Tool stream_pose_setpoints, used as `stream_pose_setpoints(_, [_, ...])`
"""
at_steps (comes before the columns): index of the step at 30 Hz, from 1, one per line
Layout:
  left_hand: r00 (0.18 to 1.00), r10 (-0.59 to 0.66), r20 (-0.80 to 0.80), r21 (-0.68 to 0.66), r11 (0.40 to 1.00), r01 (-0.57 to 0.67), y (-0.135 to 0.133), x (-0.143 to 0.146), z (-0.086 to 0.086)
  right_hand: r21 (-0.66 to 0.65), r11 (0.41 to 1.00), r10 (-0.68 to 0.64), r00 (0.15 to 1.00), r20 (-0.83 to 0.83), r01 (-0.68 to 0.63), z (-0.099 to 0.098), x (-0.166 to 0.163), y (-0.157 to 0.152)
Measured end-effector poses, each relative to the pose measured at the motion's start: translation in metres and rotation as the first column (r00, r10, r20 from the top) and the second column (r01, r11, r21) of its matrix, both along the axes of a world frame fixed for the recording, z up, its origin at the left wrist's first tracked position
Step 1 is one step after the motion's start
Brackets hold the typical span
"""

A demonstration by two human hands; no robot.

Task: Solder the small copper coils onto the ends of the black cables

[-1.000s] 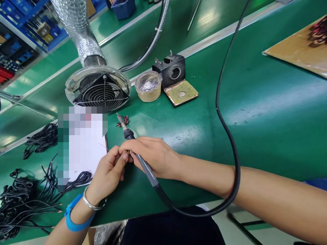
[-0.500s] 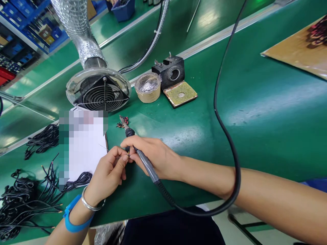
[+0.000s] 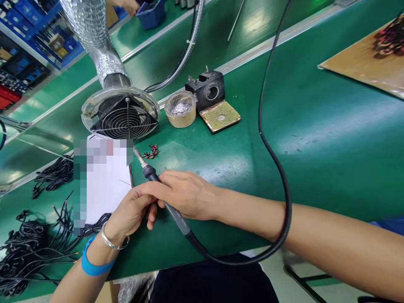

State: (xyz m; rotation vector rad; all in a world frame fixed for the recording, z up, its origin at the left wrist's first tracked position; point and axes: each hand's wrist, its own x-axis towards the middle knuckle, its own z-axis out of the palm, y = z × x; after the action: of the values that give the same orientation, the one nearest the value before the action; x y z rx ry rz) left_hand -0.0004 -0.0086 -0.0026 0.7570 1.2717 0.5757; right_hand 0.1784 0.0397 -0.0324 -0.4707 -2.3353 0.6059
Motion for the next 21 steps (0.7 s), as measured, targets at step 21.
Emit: stream_pose_setpoints(21, [0.945, 0.276, -0.177, 0.171, 0.954, -0.246, -0.007, 0.023, -0.012, -0.583, 0.759, -0.512, 0.818, -0.262, 0.288, 0.01, 0.048, -0.032])
